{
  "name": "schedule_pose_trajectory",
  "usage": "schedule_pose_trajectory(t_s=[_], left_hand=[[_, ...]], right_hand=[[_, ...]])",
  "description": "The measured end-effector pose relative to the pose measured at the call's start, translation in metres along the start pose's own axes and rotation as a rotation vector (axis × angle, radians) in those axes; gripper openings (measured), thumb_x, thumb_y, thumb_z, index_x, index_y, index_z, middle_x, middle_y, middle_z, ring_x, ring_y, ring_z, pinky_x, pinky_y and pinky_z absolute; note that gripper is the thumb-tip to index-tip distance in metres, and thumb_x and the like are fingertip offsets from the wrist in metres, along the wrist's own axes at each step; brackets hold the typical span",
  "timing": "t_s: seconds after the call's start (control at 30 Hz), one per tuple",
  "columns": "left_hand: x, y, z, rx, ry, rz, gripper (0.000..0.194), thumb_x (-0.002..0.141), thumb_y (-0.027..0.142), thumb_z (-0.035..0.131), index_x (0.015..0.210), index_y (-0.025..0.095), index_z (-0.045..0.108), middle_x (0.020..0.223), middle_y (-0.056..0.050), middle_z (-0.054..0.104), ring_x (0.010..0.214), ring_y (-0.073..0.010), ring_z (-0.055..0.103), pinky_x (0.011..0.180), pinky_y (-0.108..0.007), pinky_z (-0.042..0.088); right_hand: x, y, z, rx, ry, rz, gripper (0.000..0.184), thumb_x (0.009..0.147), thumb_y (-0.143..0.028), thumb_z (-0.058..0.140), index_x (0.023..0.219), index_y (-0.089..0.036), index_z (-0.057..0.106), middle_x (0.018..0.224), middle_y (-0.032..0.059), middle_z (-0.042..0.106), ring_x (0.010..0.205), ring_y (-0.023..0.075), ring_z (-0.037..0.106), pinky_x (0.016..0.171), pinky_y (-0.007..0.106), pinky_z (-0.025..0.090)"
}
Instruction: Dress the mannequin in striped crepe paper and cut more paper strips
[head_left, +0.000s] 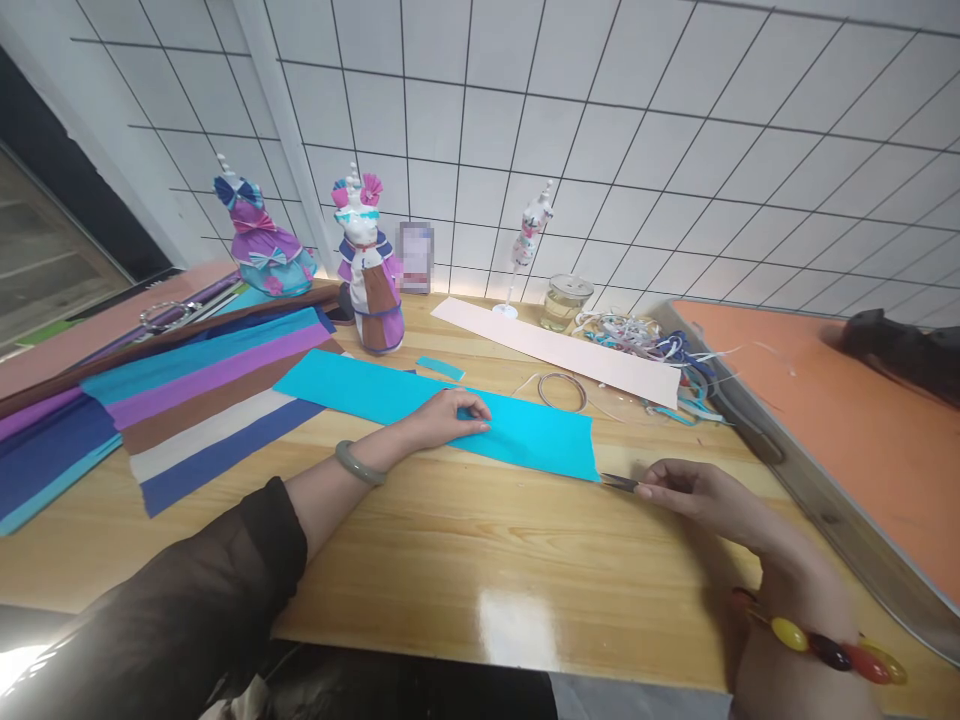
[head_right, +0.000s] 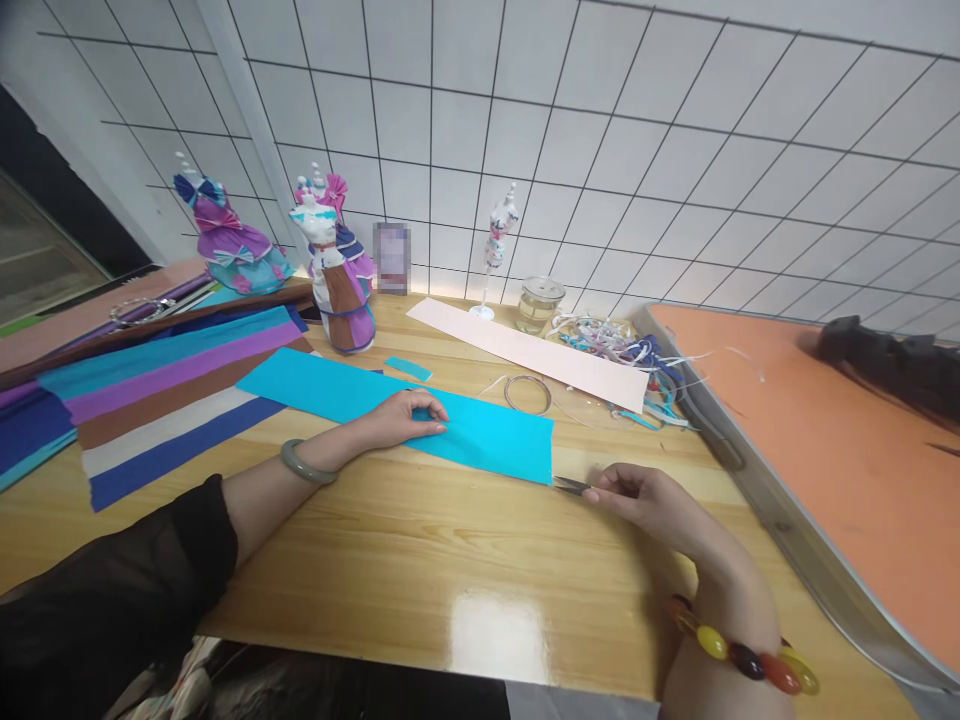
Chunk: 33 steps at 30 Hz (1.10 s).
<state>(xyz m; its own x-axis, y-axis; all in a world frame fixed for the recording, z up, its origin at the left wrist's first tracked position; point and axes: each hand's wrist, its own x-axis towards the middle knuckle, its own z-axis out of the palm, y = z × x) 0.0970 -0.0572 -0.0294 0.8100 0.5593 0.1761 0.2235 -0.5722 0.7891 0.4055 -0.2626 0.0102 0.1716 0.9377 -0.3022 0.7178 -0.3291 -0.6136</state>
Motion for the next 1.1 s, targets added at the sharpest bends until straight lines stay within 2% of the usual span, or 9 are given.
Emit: schedule_pose_trajectory(t_s=[0.2,0.53,0.7,0.83,0.97,1.1], left_hand=[[-0.001,0.0,-0.001,-0.052,-0.015,-0.006,0.023,0.076,0.034,0.063,0.092,0.018,0.067,0.094,-0.003,0.068,0.091,-0.0156,0.06,0.082,-0.027,0.047],[0.0,-0.005,0.002,0.031,-0.018,0.005,0.021,0.079,0.03,0.06,0.094,0.019,0.067,0.099,-0.002,0.069,0.096,-0.0171,0.06,0.086,-0.029,0.046],[0.002,-0.011,0.003,0.108,-0.026,0.102,0.019,0.08,0.026,0.059,0.097,0.022,0.067,0.103,-0.002,0.067,0.1,-0.0167,0.058,0.094,-0.032,0.041],[0.001,-0.012,0.004,0.242,-0.046,0.164,0.02,0.083,0.024,0.056,0.098,0.029,0.069,0.119,-0.002,0.059,0.113,-0.019,0.051,0.103,-0.037,0.032],[-0.002,-0.007,0.006,0.345,-0.057,0.164,0.028,0.09,0.024,0.046,0.102,0.033,0.069,0.126,-0.003,0.054,0.118,-0.0228,0.045,0.102,-0.042,0.03],[-0.007,0.001,0.008,0.429,-0.053,0.205,0.031,0.09,0.022,0.043,0.103,0.034,0.068,0.13,-0.004,0.052,0.12,-0.0259,0.041,0.101,-0.047,0.029]], right_hand=[[0.002,0.001,0.002,0.021,-0.043,-0.012,0.039,0.069,-0.059,0.061,0.068,-0.02,0.058,0.064,-0.0023,0.054,0.06,0.0122,0.045,0.055,0.025,0.036],[0.008,0.0,0.013,-0.006,-0.025,-0.061,0.039,0.067,-0.058,0.064,0.073,-0.02,0.059,0.064,-0.0022,0.054,0.058,0.0122,0.044,0.054,0.026,0.037],[0.007,-0.006,0.017,0.047,-0.05,-0.076,0.039,0.064,-0.057,0.068,0.074,-0.02,0.061,0.065,-0.002,0.056,0.059,0.0126,0.047,0.055,0.026,0.039],[0.011,-0.001,0.02,0.066,-0.069,-0.074,0.041,0.064,-0.056,0.068,0.081,-0.019,0.063,0.075,0.0016,0.064,0.067,0.0159,0.054,0.061,0.029,0.044],[0.015,0.007,0.024,0.016,-0.013,-0.089,0.042,0.066,-0.055,0.068,0.086,-0.019,0.063,0.086,0.0063,0.066,0.076,0.0202,0.059,0.067,0.032,0.047],[0.01,0.013,0.028,-0.075,0.098,-0.193,0.038,0.07,-0.054,0.065,0.086,-0.019,0.063,0.091,0.0084,0.064,0.083,0.0224,0.061,0.073,0.034,0.049]])
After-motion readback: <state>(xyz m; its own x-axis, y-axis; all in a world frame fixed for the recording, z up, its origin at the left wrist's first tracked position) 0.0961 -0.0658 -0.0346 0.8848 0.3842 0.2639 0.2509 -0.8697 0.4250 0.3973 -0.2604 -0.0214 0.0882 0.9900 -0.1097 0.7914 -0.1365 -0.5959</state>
